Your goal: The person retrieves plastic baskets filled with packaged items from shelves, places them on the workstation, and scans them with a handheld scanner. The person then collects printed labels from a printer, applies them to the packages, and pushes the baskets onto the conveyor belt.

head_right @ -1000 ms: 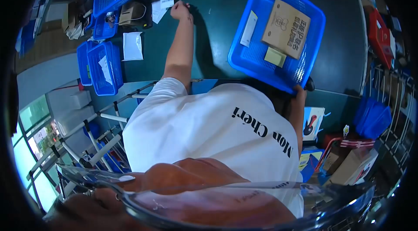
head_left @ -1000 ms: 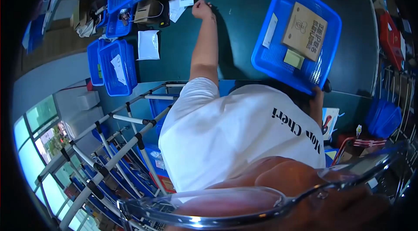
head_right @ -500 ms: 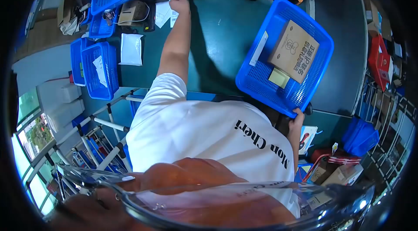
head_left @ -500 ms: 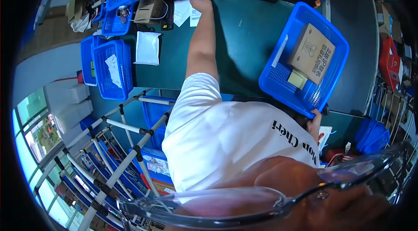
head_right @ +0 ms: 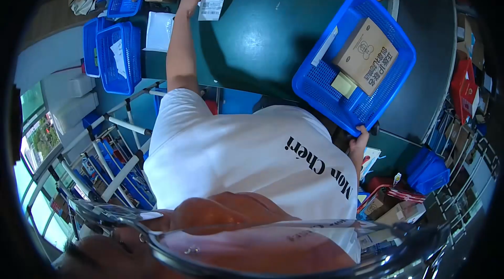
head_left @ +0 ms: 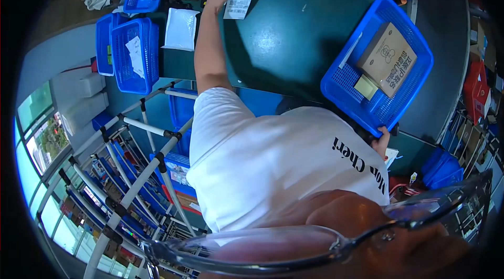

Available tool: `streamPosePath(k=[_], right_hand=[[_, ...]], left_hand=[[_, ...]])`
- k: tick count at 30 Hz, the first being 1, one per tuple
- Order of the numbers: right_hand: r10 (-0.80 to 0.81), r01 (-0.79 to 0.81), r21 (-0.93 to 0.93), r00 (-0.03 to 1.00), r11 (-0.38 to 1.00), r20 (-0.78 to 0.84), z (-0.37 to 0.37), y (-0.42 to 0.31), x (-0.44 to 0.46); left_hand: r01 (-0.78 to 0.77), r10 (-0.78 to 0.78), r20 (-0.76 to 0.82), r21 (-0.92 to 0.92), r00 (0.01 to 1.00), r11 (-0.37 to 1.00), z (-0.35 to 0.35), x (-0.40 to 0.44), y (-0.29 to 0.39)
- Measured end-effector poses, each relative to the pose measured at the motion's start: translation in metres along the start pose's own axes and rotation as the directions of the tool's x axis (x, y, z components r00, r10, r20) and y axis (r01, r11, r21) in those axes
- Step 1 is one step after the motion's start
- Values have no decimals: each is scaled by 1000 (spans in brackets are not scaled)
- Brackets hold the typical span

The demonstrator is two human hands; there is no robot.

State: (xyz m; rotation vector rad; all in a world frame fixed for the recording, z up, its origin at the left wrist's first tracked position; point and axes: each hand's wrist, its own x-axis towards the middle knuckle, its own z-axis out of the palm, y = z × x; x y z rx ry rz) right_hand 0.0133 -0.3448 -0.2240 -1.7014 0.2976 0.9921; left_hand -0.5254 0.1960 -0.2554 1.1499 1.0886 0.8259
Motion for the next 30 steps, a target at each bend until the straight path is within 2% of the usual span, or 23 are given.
streamPosePath(k=[1, 4, 6, 8, 10, 12, 14, 16, 18, 19, 20, 21, 22, 23, 24, 25, 26, 27, 28, 29, 30], right_hand=[[-5, 5, 2, 1000, 1000, 6, -1, 1, 2], [14, -15, 20, 999, 1000, 46, -1, -2, 1], [72, -72, -25, 997, 997, 7, 5, -9, -7], [90, -90, -41, 996, 995, -17, 8, -10, -10], [86, -87, -39, 996, 995, -26, 7, -10, -8], [67, -67, -34, 998, 997, -5, 3, -7, -4], [45, -44, -18, 998, 999, 33, 0, -4, 0], [24, -24, 1, 998, 1000, 62, -5, 1, 6], [5, -4, -32, 999, 999, 42, -11, 6, 15], [-7, 8, -18, 999, 1000, 41, -12, 7, 17], [2, -2, -2, 998, 1000, 55, -12, 8, 17], [5, -7, 20, 998, 1000, 67, -12, 8, 17], [-18, 17, 16, 998, 1000, 57, -10, 7, 14], [-48, 47, 22, 997, 999, 63, -8, 7, 11], [-76, 74, 27, 995, 997, 70, -6, 7, 10], [-95, 92, 56, 993, 994, 64, -4, 6, 9], [-99, 94, 56, 991, 994, 91, -2, 4, 5], [-97, 91, 54, 988, 994, 118, -2, 5, 2], [-99, 91, 77, 989, 993, 112, -1, 6, 0], [-72, 60, 82, 986, 995, 151, -2, 7, 0], [-42, 26, 89, 982, 996, 185, -5, 9, 1]], left_hand=[[-71, 71, -17, 28, 997, 997, -1, -4, 2], [-135, 133, -50, -29, 990, 990, 4, -1, 10], [-134, 162, -164, 169, 973, 977, 7, 9, 9], [-187, 217, -206, 153, 954, 970, 11, 16, 7], [-196, 240, -318, 166, 917, 966, 13, 20, 6], [-213, 260, -301, 182, 917, 960, 15, 21, 6], [-309, 298, -203, -23, 933, 951, 25, 11, 15], [-291, 291, -158, 25, 944, 956, 29, 11, 19], [-247, 267, -172, 130, 948, 960, 28, 16, 15], [-260, 280, -199, 122, 939, 958, 29, 19, 14], [-351, 385, -216, 179, 897, 919, 28, 22, 11], [-301, 457, -293, 448, 840, 842, 47, 2, 40], [-370, 533, -313, 452, 786, 812, 46, 6, 35], [-313, 489, -366, 445, 791, 839, 30, 25, 8], [-366, 512, -388, 391, 766, 844, 37, 18, 10], [-323, 481, -402, 400, 779, 858, 43, 7, 20], [-358, 506, -400, 390, 764, 849, 47, -3, 21], [-307, 541, -415, 508, 731, 804, 51, -16, 24], [-353, 773, -323, 748, 546, 562, 52, -28, 24], [-287, 801, -275, 831, 532, 476, 57, -49, 31], [-300, 842, -238, 858, 485, 416, 69, -74, 45]])
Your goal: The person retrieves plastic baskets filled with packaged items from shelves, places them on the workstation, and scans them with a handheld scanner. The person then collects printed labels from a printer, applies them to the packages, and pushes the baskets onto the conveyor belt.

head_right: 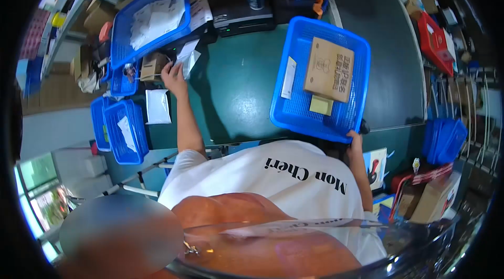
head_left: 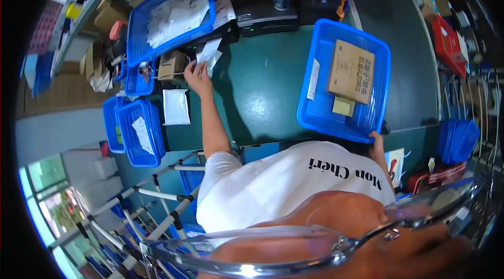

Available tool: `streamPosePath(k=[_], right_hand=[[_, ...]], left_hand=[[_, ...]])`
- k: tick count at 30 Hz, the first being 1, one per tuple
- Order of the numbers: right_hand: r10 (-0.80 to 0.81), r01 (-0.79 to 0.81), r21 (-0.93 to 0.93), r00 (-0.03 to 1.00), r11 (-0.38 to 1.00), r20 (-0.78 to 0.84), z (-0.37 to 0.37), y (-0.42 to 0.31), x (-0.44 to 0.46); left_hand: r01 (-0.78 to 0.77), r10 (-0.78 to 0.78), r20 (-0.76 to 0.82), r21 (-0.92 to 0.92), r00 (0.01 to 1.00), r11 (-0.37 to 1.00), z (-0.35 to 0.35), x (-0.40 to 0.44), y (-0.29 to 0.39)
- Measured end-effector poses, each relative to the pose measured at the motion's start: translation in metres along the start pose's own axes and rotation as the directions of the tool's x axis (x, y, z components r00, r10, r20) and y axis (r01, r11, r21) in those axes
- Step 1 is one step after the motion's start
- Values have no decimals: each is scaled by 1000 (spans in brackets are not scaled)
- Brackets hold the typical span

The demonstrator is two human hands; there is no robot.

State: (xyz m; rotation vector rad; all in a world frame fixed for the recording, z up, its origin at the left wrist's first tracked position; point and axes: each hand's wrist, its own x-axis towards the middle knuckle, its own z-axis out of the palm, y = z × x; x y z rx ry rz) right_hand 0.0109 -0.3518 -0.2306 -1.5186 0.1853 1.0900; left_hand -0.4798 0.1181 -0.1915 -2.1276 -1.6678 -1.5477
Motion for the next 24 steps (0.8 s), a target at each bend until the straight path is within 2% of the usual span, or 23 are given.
streamPosePath(k=[1, 2, 3, 4, 6, 8, 9, 10, 11, 12, 14, 16, 17, 21, 24], right_hand=[[-30, 31, -25, 999, 999, 32, -13, 9, 11], [-69, 69, -1, 997, 998, -25, -17, 15, 14], [-66, 66, 4, 997, 998, -39, -42, 39, 42], [-54, 62, 169, 997, 984, -55, -23, 30, 10], [-23, 30, 103, 997, 994, -69, -11, 16, 6], [-11, 11, -5, 992, 1000, -128, -1, 3, 5], [-17, 3, -79, 985, 997, -174, 1, 2, 4], [-12, 0, -62, 982, 998, -186, 5, 0, 0], [-28, 22, -39, 989, 999, -144, 10, -2, -3], [-47, 45, -16, 994, 999, -102, 8, -2, -3], [-26, 22, -35, 994, 999, -110, 1, 2, 1], [-31, 24, -46, 987, 999, -155, 16, -11, -13], [-83, 75, -63, 988, 995, -130, 17, -14, -17], [-61, 55, -52, 990, 997, -131, 14, -11, -12], [-52, 56, 40, 995, 998, -84, 17, -15, -17]], left_hand=[[-43, 43, -1, 26, 999, 999, -17, -3, 22], [-124, 123, -24, -45, 992, 991, -34, -4, 55], [-237, 237, 2, -27, 972, 971, -55, 3, 101], [-232, 226, -58, -168, 972, 958, -62, 5, 141], [-52, 66, 2, -596, 998, 801, -55, 2, 195], [277, -177, 219, -849, 960, 450, -16, -1, 259], [531, -201, 503, -691, 841, 491, 3, -4, 288], [439, -46, 568, -581, 822, 686, 26, -6, 320], [638, 39, 671, -720, 740, 272, 80, -35, 328], [730, 126, 739, -673, 661, 120, 112, -57, 349], [769, 221, 794, -605, 566, 207, 181, -110, 361], [794, 236, 823, -564, 517, 228, 218, -141, 373], [815, 235, 847, -526, 477, 243, 232, -154, 376], [796, 308, 838, -534, 451, 286, 273, -178, 382], [782, 299, 845, -528, 444, 332, 290, -186, 383]])
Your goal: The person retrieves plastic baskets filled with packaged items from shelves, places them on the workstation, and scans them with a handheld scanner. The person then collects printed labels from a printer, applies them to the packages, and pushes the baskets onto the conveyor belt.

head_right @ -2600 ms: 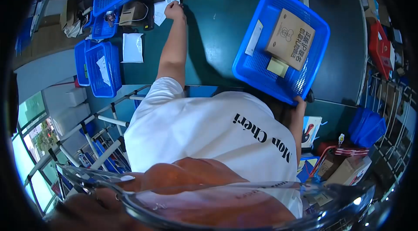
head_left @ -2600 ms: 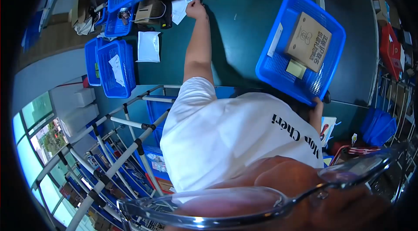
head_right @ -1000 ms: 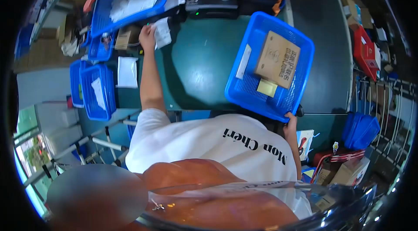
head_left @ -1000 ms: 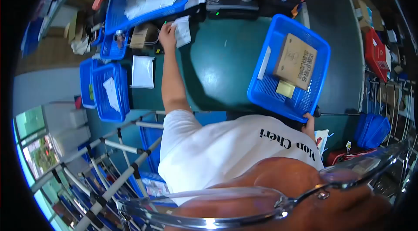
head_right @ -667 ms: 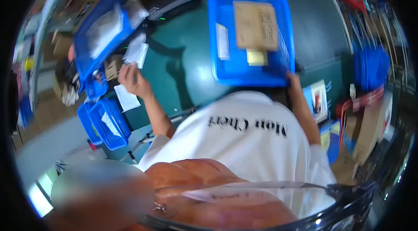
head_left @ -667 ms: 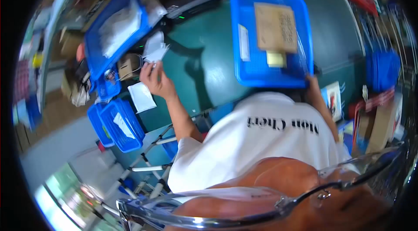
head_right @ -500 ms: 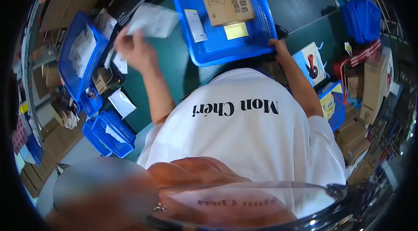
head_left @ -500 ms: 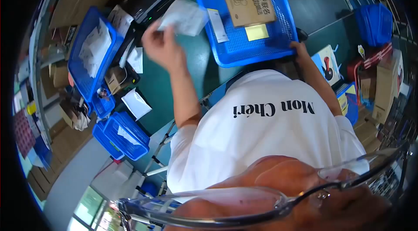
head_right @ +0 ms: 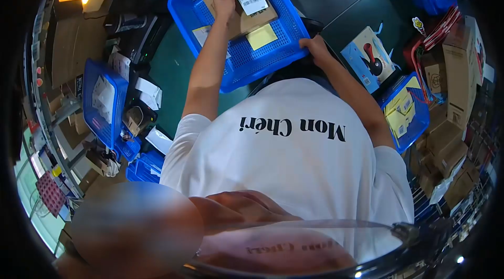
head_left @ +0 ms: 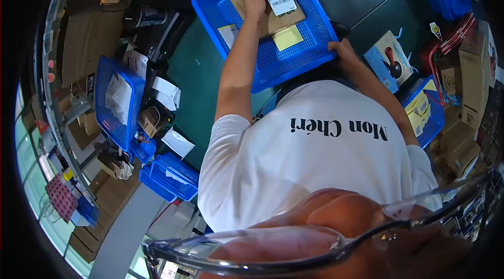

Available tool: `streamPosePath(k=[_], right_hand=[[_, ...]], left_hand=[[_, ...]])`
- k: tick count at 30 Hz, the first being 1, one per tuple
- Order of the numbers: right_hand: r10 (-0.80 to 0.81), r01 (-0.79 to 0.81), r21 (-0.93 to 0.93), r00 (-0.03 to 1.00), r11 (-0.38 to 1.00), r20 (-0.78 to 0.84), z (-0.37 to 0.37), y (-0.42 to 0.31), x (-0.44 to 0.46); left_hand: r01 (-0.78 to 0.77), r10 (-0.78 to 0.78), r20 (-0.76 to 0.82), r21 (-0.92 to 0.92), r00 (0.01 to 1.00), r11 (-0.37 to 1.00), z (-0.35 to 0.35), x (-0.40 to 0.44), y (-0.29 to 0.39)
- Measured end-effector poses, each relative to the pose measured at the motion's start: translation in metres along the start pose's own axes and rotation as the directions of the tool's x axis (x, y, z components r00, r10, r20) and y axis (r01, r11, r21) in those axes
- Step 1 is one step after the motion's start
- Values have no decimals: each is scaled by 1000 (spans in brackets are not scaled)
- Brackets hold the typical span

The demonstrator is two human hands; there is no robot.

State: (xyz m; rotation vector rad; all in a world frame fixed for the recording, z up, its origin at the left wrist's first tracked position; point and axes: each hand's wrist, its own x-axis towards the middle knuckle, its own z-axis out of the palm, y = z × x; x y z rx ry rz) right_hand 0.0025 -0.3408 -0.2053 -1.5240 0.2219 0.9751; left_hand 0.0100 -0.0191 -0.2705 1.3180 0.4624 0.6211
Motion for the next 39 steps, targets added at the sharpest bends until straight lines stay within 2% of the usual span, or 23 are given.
streamPosePath(k=[5, 7, 8, 10, 11, 12, 14, 15, 16, 18, 19, 20, 22, 24, 26, 28, 29, 31, 32, 35, 36, 38, 39], right_hand=[[0, -5, -78, 998, 997, -61, -2, 1, 3], [7, -11, -71, 998, 997, -55, -3, 3, 4], [13, -16, -66, 999, 998, -47, -3, 3, 5], [-17, 17, -38, 1000, 999, -13, 0, -7, 0], [-29, 29, -4, 999, 1000, 13, 1, -9, -6], [-36, 36, -6, 999, 999, 10, -4, -5, -1], [8, -5, -39, 998, 999, 69, -10, 7, 10], [-18, 20, -49, 998, 999, 59, -9, 11, 12], [-25, 28, -53, 998, 998, 65, -11, 13, 14], [-3, 7, -50, 996, 999, 95, -14, 16, 17], [35, -31, -42, 995, 999, 96, -14, 11, 13], [28, -26, -14, 995, 1000, 100, -13, 9, 11], [58, -58, 1, 991, 998, 125, -14, 12, 12], [62, -75, 79, 986, 994, 157, -6, -3, 0], [87, -102, 58, 971, 993, 222, -9, -4, 4], [53, -90, 115, 955, 989, 291, -10, 5, 10], [58, -96, 136, 964, 986, 258, -10, 6, 14], [54, -90, 191, 981, 977, 187, -12, 19, 21], [38, -70, 222, 988, 972, 148, -11, 16, 22], [30, -60, 220, 990, 974, 137, -30, 1, 20], [-156, 113, 269, 977, 957, 143, -44, 3, 26], [50, -90, 420, 993, 903, 105, -63, -21, 33], [42, -82, 453, 994, 888, 96, -71, -30, 44]], left_hand=[[37, -28, -63, 148, 998, 988, 6, -4, -9], [-17, 27, -25, 345, 999, 938, 6, -4, -11], [-20, 31, -26, 346, 999, 938, 8, -8, -8], [-137, 179, 3, 659, 984, 739, 20, -16, 3], [-92, 120, 16, 738, 993, 669, 26, -20, 17], [-98, 126, 17, 735, 992, 671, 36, -25, 26], [-181, 385, 61, 941, 921, 285, 56, -36, 39], [-279, 289, 216, 940, 933, 199, 56, -38, 36], [-276, 298, 211, 941, 931, 197, 58, -38, 28], [-493, 106, 486, 868, 867, 55, 58, -34, 6], [-354, 98, 343, 924, 934, 147, 51, -24, -11], [-347, 118, 332, 928, 936, 138, 51, -22, -11], [-270, -4, 272, 956, 962, 113, 50, -19, 0], [-294, -72, 291, 955, 954, -36, 51, -28, 9], [-347, -113, 348, 938, 931, 23, 49, -40, 10], [-248, -193, 245, 969, 950, 10, 64, -61, 34], [-235, -175, 231, 972, 957, -8, 73, -66, 31], [-123, -157, 97, 979, 983, -165, 87, -71, 24], [-114, -134, 90, 977, 987, -183, 90, -70, 27], [-266, -345, 207, 955, 916, -132, 101, -80, 47], [-310, -424, 247, 947, 871, -84, 109, -84, 63], [-231, -639, 112, 967, 761, -105, 134, -87, 96], [-175, -613, 92, 982, 785, -77, 142, -85, 107]])
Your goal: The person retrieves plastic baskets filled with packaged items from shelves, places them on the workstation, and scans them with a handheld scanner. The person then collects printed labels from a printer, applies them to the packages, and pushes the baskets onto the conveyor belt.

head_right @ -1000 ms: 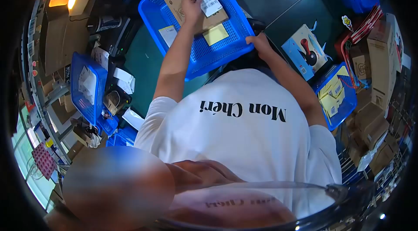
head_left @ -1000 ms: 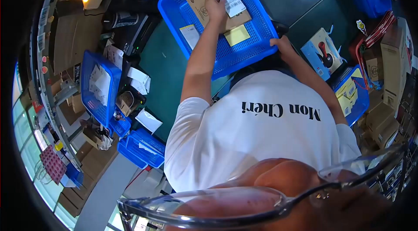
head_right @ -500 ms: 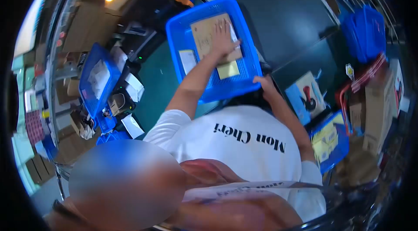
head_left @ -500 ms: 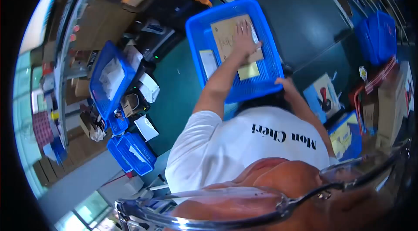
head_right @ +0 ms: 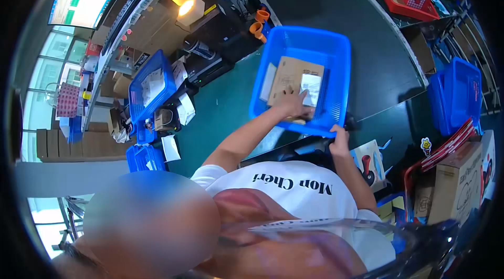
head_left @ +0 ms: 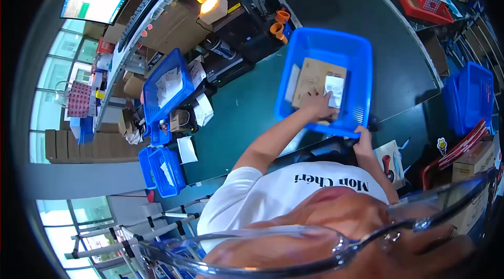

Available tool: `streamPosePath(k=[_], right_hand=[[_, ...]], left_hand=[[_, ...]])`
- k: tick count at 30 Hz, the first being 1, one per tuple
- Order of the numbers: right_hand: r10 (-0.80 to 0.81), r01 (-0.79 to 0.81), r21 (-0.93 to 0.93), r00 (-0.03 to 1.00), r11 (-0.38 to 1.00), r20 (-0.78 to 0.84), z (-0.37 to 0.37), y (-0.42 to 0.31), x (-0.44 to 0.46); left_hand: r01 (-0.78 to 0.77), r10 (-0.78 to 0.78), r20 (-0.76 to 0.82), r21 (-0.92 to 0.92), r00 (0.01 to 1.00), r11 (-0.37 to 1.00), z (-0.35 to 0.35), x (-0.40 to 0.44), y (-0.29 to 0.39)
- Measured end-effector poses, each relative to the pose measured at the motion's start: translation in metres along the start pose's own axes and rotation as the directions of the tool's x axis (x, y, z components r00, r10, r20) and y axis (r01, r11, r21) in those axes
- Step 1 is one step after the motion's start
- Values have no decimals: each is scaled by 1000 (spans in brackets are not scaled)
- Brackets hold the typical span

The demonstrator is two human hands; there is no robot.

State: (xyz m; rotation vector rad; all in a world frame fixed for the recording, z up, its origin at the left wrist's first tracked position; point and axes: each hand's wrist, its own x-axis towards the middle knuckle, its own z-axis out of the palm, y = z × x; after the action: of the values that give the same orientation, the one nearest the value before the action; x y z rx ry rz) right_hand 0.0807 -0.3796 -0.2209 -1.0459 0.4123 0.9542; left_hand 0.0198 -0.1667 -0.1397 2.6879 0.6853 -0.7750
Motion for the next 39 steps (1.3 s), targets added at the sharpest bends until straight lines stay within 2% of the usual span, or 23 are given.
streamPosePath(k=[1, 3, 5, 7, 8, 10, 12, 14, 15, 18, 19, 20, 21, 23, 24, 25, 27, 30, 33, 34, 35, 37, 39], right_hand=[[-10, 10, 32, 1000, 999, -6, -6, -13, 10], [-10, 8, 54, 999, 998, 39, -22, -39, 50], [-223, 182, 235, 961, 955, 163, -9, -58, 85], [-202, 129, 423, 970, 897, 133, 29, -79, 74], [-172, 49, 419, 949, 907, 263, 43, -81, 70], [24, -128, 233, 914, 964, 405, 70, -63, 62], [250, -277, -48, 765, 960, 593, 84, -31, 68], [413, -287, -301, 712, 909, 568, 116, 5, 35], [485, -275, -418, 669, 866, 564, 125, 22, 18], [710, -244, -713, 517, 658, 478, 139, 83, -15], [757, -214, -774, 470, 596, 453, 135, 89, -31], [763, -178, -817, 505, 549, 403, 141, 107, -72], [792, -168, -843, 473, 511, 386, 140, 131, -86], [848, 29, -930, 401, 366, 346, 133, 168, -118], [840, 109, -927, 395, 359, 372, 132, 184, -152], [848, 114, -934, 395, 338, 354, 127, 203, -173], [892, 334, -907, 279, 257, 355, 108, 243, -209], [911, 569, -817, 279, 97, 303, 69, 302, -260], [932, 876, -483, 167, 9, 320, 65, 370, -328], [947, 913, -399, 50, 86, 317, 64, 408, -339], [932, 976, -202, -2, 82, 363, 72, 438, -376], [855, 951, 73, -303, 300, 421, 69, 529, -400], [942, 971, 108, -235, 215, 241, 72, 604, -441]], left_hand=[[27, -29, -30, -61, 999, 998, -6, -6, 2], [-224, 164, -473, -73, 866, 972, -8, -30, -8], [-233, 71, -570, -217, 818, 948, -16, -64, -13], [-204, -27, -534, -368, 845, 907, 12, -83, -31], [-182, -100, -492, -493, 865, 851, 27, -96, -39], [-108, -238, -433, -636, 870, 764, 62, -136, -47], [-56, -334, -381, -727, 862, 685, 91, -193, -54], [-43, -534, -477, -772, 698, 634, 160, -226, -67], [80, -714, -209, -934, 668, 349, 147, -278, -58], [61, -980, -134, -988, 149, 144, 258, -380, -65], [-65, -1000, -27, -998, -12, 28, 291, -418, -54], [51, -978, 31, -998, -207, -43, 307, -475, -36], [-74, -913, 120, -992, -389, -99, 359, -518, -22], [-294, -732, 366, -927, -575, -233, 440, -609, 19], [-93, -559, 283, -935, -779, -343, 492, -647, 40], [-170, -424, 315, -923, -849, -345, 546, -677, 59], [-419, -301, 634, -728, -712, -543, 588, -735, 97], [-608, 16, 735, -549, -678, -574, 761, -787, 132], [-905, -69, 927, -375, -368, -203, 733, -815, 169], [-952, 97, 953, -274, -288, -136, 743, -822, 169], [-955, 101, 954, -268, -282, -129, 763, -828, 170], [-991, -117, 985, -129, -125, -26, 801, -838, 177], [-976, -75, 975, -202, -208, 78, 783, -835, 166]])
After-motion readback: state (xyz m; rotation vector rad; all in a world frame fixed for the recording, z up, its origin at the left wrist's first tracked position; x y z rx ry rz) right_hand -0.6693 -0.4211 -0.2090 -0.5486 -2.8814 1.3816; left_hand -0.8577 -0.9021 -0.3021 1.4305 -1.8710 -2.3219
